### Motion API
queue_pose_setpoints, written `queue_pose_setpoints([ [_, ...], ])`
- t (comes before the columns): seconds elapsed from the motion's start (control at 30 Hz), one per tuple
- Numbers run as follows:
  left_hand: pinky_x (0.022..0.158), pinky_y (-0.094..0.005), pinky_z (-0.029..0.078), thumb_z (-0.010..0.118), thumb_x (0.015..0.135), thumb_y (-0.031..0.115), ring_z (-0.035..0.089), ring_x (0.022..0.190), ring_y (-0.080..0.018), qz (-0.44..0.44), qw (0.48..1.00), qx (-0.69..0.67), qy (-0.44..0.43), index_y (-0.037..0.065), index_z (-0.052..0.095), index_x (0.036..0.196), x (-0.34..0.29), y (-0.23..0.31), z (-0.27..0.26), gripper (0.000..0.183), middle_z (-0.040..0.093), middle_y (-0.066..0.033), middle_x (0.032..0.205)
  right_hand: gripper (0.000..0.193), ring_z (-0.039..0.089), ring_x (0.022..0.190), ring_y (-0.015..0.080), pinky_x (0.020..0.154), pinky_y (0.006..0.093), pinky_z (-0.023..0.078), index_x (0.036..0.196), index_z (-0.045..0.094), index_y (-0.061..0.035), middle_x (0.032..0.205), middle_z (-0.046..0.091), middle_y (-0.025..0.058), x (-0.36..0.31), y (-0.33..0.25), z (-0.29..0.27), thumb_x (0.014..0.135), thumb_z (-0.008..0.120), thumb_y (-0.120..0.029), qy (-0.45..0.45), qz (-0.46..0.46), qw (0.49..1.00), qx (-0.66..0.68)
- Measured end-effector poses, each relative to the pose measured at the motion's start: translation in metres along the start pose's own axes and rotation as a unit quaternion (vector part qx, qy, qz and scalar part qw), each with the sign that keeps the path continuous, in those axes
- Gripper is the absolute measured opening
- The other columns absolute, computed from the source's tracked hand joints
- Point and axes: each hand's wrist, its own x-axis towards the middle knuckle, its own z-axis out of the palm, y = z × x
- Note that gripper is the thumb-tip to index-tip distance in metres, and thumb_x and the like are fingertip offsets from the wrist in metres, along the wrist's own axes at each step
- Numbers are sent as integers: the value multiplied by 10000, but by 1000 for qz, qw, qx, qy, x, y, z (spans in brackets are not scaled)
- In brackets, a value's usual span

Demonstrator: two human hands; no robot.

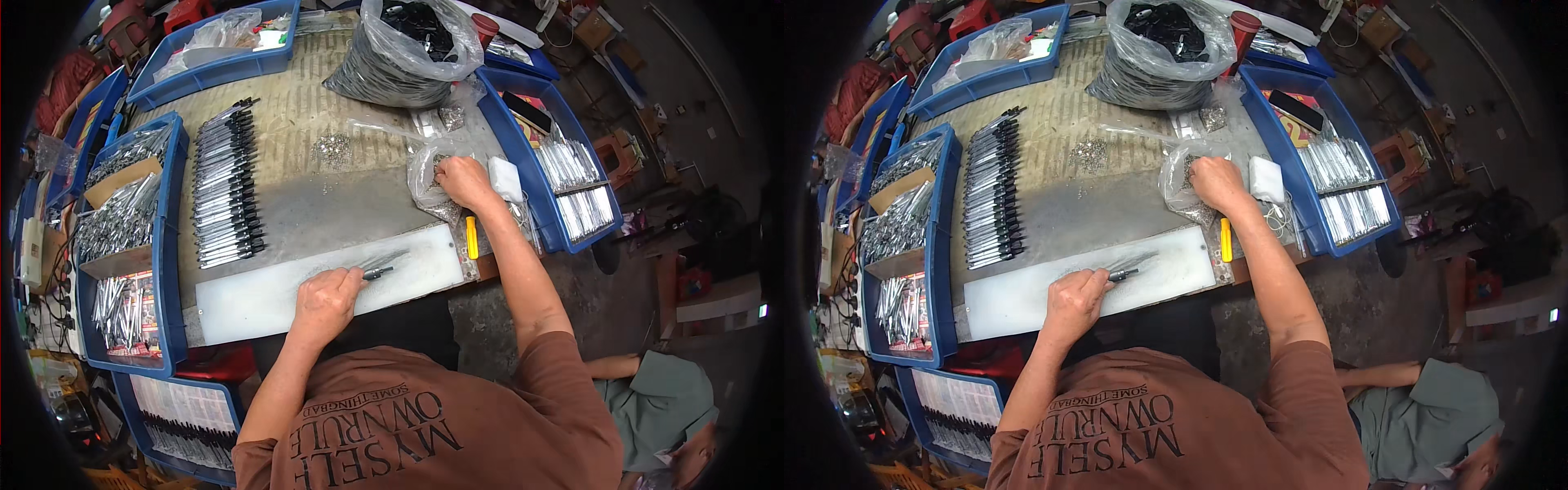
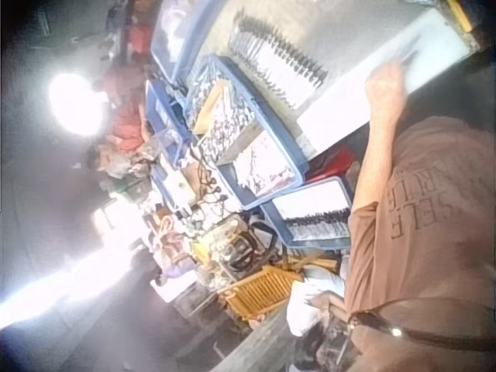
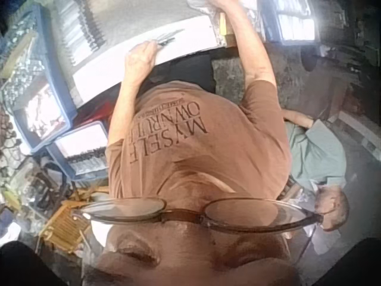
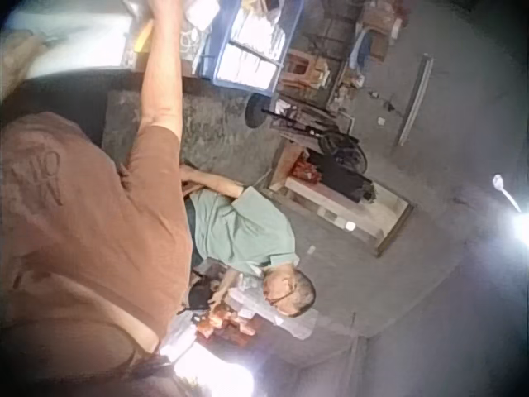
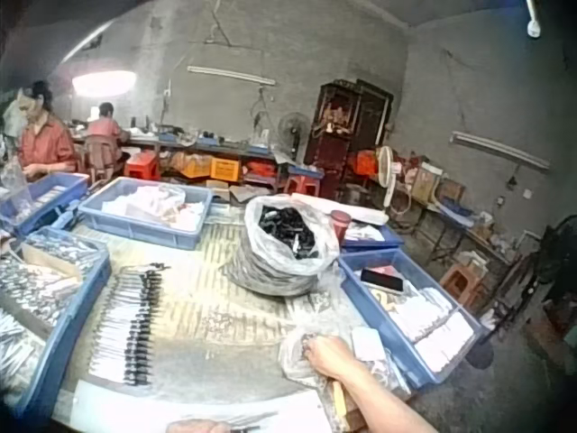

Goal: The person assembles small components by inserting metal pins into black plastic caps by hand and arranges the assembled pieces into rows on the table.

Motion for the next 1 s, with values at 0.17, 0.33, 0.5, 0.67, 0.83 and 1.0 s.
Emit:
queue_pose_setpoints([
  [0.17, 458, -349, 438, 631, 730, 116, 537, 524, -229, -4, 1000, 1, 0, 59, 497, 735, -1, 0, 0, 146, 471, -64, 573, 165, 607, 764, 365, 718, 452, 467, 751, 638, 1, 767, 617, 221, 2, -6, -4, 728, 517, -109, -29, 7, 999, -32],
  [0.33, 457, -350, 437, 625, 735, 116, 535, 523, -228, -6, 1000, 4, -3, 62, 499, 740, -2, 1, -1, 136, 472, -62, 574, 170, 586, 813, 390, 724, 459, 452, 787, 604, 28, 811, 601, 244, -4, 0, -5, 743, 497, -96, -15, -36, 999, -8],
  [0.5, 455, -351, 435, 620, 735, 111, 533, 524, -228, -6, 1000, 6, -9, 64, 496, 736, -2, 1, -1, 133, 468, -61, 570, 186, 567, 819, 401, 732, 456, 437, 813, 583, 32, 812, 591, 249, -13, 0, -11, 782, 471, -113, 28, -45, 997, 48],
  [0.67, 449, -351, 411, 631, 727, 90, 521, 506, -232, -8, 1000, -10, 5, 57, 506, 742, -2, -2, 2, 130, 469, -64, 558, 191, 551, 791, 392, 696, 456, 412, 795, 538, 32, 801, 580, 227, -29, -16, -25, 803, 469, -145, 47, -50, 989, 133],
  [0.83, 449, -353, 413, 634, 725, 100, 524, 510, -231, -10, 1000, -12, 4, 61, 507, 739, -2, -1, 2, 134, 472, -60, 559, 199, 558, 756, 372, 665, 418, 422, 797, 537, 33, 764, 576, 214, -47, -32, -28, 807, 480, -157, 34, -37, 978, 202],
  [1.0, 443, -356, 410, 639, 721, 104, 520, 505, -234, -9, 1000, -11, 13, 59, 503, 732, -4, -1, 1, 144, 465, -60, 554, 221, 564, 679, 304, 636, 368, 426, 830, 557, 38, 707, 578, 182, -40, -18, -22, 808, 497, -174, 62, 17, 960, 273],
])
